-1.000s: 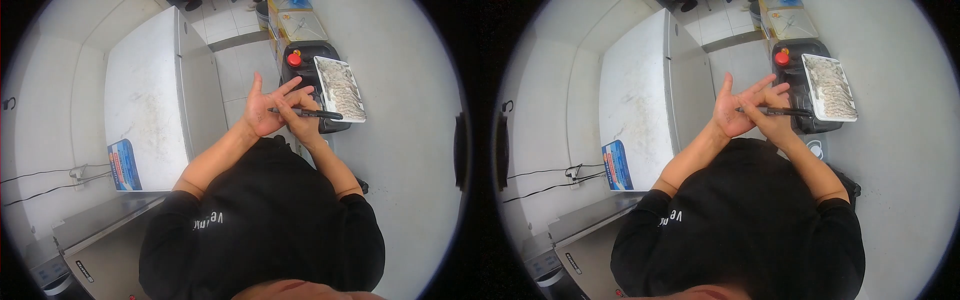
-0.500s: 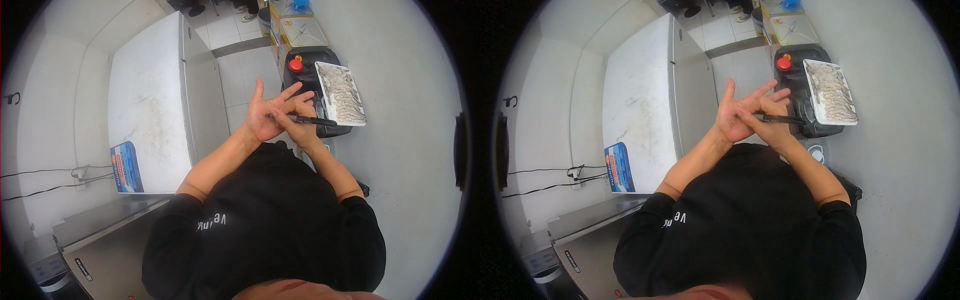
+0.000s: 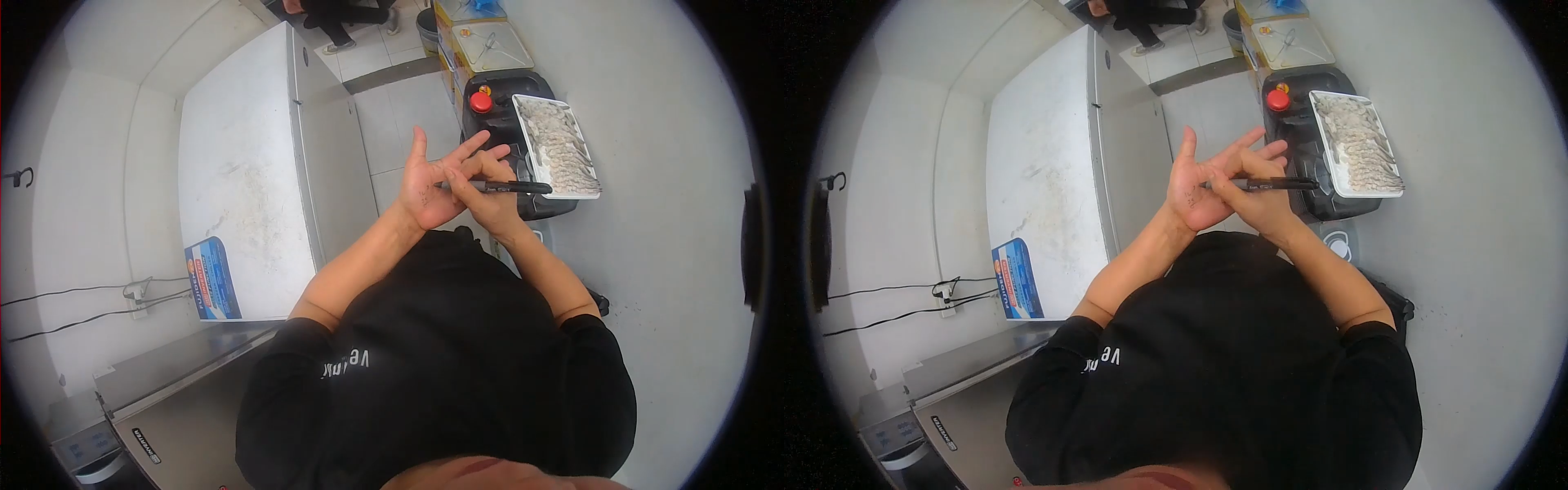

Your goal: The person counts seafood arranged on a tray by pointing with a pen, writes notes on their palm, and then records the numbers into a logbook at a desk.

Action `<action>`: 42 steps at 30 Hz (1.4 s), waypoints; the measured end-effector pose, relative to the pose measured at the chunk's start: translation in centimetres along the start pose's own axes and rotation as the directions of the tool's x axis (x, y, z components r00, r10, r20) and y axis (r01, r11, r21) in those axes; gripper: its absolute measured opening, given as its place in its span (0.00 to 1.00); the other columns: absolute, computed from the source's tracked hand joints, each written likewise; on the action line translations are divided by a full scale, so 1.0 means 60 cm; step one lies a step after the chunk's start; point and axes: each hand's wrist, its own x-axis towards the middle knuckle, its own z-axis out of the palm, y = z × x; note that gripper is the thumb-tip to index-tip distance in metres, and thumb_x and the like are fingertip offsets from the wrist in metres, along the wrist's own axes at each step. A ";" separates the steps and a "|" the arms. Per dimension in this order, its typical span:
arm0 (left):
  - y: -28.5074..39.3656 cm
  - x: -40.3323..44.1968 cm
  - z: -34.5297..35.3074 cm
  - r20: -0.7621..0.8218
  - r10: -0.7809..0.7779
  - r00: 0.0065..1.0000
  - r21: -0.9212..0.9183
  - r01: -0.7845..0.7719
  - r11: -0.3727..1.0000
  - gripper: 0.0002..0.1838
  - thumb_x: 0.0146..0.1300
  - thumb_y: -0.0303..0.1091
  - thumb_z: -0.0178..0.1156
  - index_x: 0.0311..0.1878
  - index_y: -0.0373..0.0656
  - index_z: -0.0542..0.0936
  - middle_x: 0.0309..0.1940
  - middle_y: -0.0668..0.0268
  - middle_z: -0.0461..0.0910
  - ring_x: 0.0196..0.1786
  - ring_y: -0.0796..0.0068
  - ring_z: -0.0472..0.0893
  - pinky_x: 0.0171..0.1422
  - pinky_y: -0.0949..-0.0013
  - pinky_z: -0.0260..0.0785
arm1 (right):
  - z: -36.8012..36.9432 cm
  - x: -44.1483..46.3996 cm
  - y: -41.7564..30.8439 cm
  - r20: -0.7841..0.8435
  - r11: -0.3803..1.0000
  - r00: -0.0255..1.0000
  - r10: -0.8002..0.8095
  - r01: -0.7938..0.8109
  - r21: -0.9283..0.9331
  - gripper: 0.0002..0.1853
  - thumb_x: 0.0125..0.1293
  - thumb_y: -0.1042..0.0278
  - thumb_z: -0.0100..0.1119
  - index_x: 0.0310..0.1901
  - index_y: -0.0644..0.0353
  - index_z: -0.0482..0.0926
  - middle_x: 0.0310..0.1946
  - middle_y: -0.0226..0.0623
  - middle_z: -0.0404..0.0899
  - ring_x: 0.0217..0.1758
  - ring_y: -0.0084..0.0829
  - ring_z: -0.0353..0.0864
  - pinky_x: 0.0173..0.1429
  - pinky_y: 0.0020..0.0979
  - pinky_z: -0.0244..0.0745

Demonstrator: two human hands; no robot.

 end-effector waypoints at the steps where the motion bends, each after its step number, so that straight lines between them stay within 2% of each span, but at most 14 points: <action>1: 0.001 0.001 -0.001 -0.002 0.001 1.000 -0.005 -0.001 1.000 0.56 0.59 0.80 0.18 0.76 0.41 0.47 0.75 0.46 0.50 0.75 0.48 0.53 0.78 0.46 0.44 | 0.000 0.001 0.003 -0.003 1.000 1.000 0.001 -0.001 -0.001 0.08 0.62 0.75 0.63 0.27 0.62 0.75 0.22 0.30 0.77 0.24 0.18 0.73 0.31 0.23 0.67; 11: 0.001 0.000 0.008 -0.006 -0.004 1.000 0.008 0.004 1.000 0.55 0.60 0.79 0.18 0.76 0.41 0.47 0.74 0.45 0.50 0.75 0.46 0.52 0.78 0.44 0.44 | 0.003 0.005 -0.013 -0.007 1.000 1.000 0.004 -0.004 0.007 0.08 0.63 0.74 0.62 0.27 0.62 0.75 0.22 0.30 0.76 0.23 0.18 0.73 0.29 0.22 0.67; 13: 0.002 0.000 0.008 -0.012 -0.008 1.000 0.007 0.009 1.000 0.57 0.58 0.81 0.18 0.76 0.42 0.49 0.74 0.46 0.51 0.74 0.49 0.56 0.78 0.50 0.45 | 0.004 0.005 -0.015 -0.008 1.000 1.000 0.006 -0.006 0.008 0.08 0.63 0.74 0.62 0.27 0.62 0.75 0.22 0.30 0.76 0.23 0.18 0.73 0.29 0.22 0.67; 16: 0.004 -0.002 0.002 -0.009 -0.011 1.000 0.048 0.011 0.999 0.57 0.58 0.81 0.17 0.76 0.42 0.49 0.74 0.47 0.51 0.74 0.50 0.56 0.78 0.50 0.45 | 0.007 0.006 -0.017 -0.006 1.000 1.000 -0.007 0.007 -0.007 0.09 0.64 0.73 0.62 0.27 0.61 0.75 0.22 0.30 0.76 0.22 0.17 0.73 0.28 0.22 0.67; 19: 0.004 -0.006 0.006 -0.011 0.006 1.000 0.027 -0.006 1.000 0.55 0.60 0.78 0.17 0.76 0.40 0.47 0.74 0.44 0.51 0.75 0.46 0.53 0.78 0.46 0.43 | 0.015 0.007 -0.020 0.005 0.999 0.999 -0.035 0.035 -0.037 0.09 0.64 0.73 0.62 0.27 0.61 0.74 0.22 0.30 0.76 0.22 0.17 0.73 0.28 0.22 0.67; 22: 0.004 -0.010 0.004 -0.019 0.003 1.000 0.034 -0.003 0.999 0.54 0.61 0.78 0.18 0.76 0.40 0.48 0.74 0.44 0.51 0.75 0.48 0.53 0.78 0.48 0.42 | 0.017 0.009 -0.025 0.011 0.997 0.999 -0.044 0.045 -0.070 0.09 0.64 0.73 0.62 0.27 0.61 0.74 0.22 0.30 0.76 0.22 0.17 0.73 0.27 0.21 0.67; 24: 0.004 -0.018 0.005 -0.020 -0.006 1.000 0.039 0.007 0.999 0.54 0.62 0.78 0.19 0.76 0.40 0.48 0.74 0.45 0.52 0.75 0.48 0.54 0.78 0.49 0.43 | 0.016 0.006 -0.030 0.009 1.000 1.000 -0.001 0.002 -0.014 0.09 0.65 0.72 0.62 0.27 0.61 0.74 0.22 0.30 0.76 0.22 0.17 0.73 0.27 0.21 0.67; 26: 0.008 -0.025 -0.002 -0.018 -0.021 1.000 0.043 0.021 0.999 0.53 0.62 0.77 0.19 0.76 0.40 0.49 0.74 0.45 0.52 0.75 0.49 0.55 0.78 0.51 0.44 | 0.020 0.001 -0.032 0.000 0.978 0.997 0.079 -0.077 0.193 0.09 0.65 0.72 0.62 0.28 0.61 0.74 0.23 0.30 0.76 0.22 0.17 0.73 0.27 0.20 0.68; 29: 0.014 -0.032 -0.014 0.152 -0.105 0.983 -0.193 0.133 0.972 0.55 0.58 0.81 0.16 0.76 0.45 0.54 0.75 0.51 0.53 0.73 0.56 0.59 0.72 0.55 0.52 | 0.025 -0.006 -0.038 -0.004 0.967 0.994 0.109 -0.105 0.233 0.10 0.65 0.72 0.62 0.27 0.60 0.73 0.24 0.30 0.76 0.22 0.17 0.74 0.26 0.20 0.70; 31: 0.005 -0.040 0.010 -0.077 -0.046 0.996 0.078 0.053 0.996 0.55 0.59 0.80 0.17 0.76 0.45 0.54 0.74 0.51 0.55 0.72 0.56 0.60 0.69 0.56 0.55 | 0.026 -0.015 -0.037 -0.017 0.982 0.996 0.086 -0.082 0.170 0.10 0.65 0.72 0.62 0.27 0.60 0.73 0.24 0.31 0.77 0.22 0.16 0.74 0.26 0.20 0.69; 36: 0.011 -0.068 -0.037 -0.049 -0.108 0.993 0.083 0.111 0.990 0.52 0.62 0.78 0.23 0.75 0.43 0.54 0.73 0.50 0.56 0.73 0.55 0.59 0.70 0.54 0.54 | 0.029 -0.046 -0.042 -0.057 0.997 0.995 0.077 -0.076 0.024 0.10 0.66 0.71 0.61 0.28 0.61 0.72 0.25 0.32 0.77 0.22 0.16 0.74 0.25 0.20 0.68; 38: 0.020 -0.082 -0.064 -0.043 -0.138 0.990 0.122 0.142 0.982 0.50 0.64 0.76 0.27 0.74 0.42 0.55 0.73 0.50 0.56 0.73 0.54 0.59 0.72 0.52 0.53 | 0.032 -0.058 -0.045 -0.081 0.978 0.988 0.130 -0.115 0.175 0.11 0.64 0.67 0.65 0.28 0.61 0.75 0.22 0.28 0.79 0.23 0.14 0.73 0.24 0.20 0.65; 40: 0.030 -0.095 -0.081 -0.160 -0.174 0.972 0.056 0.184 0.981 0.44 0.69 0.68 0.35 0.73 0.39 0.56 0.72 0.50 0.59 0.73 0.53 0.60 0.74 0.50 0.51 | 0.012 -0.078 -0.037 -0.097 0.986 0.983 0.156 -0.148 0.078 0.11 0.64 0.66 0.66 0.29 0.62 0.74 0.23 0.30 0.79 0.23 0.14 0.73 0.24 0.19 0.66; 42: 0.038 -0.102 -0.109 -0.214 -0.201 0.956 0.058 0.218 0.974 0.41 0.70 0.65 0.38 0.72 0.38 0.57 0.71 0.51 0.61 0.72 0.53 0.61 0.74 0.49 0.52 | 0.003 -0.099 -0.039 -0.243 0.971 0.940 0.240 -0.237 0.042 0.09 0.64 0.66 0.66 0.36 0.61 0.77 0.25 0.29 0.80 0.26 0.14 0.74 0.26 0.19 0.67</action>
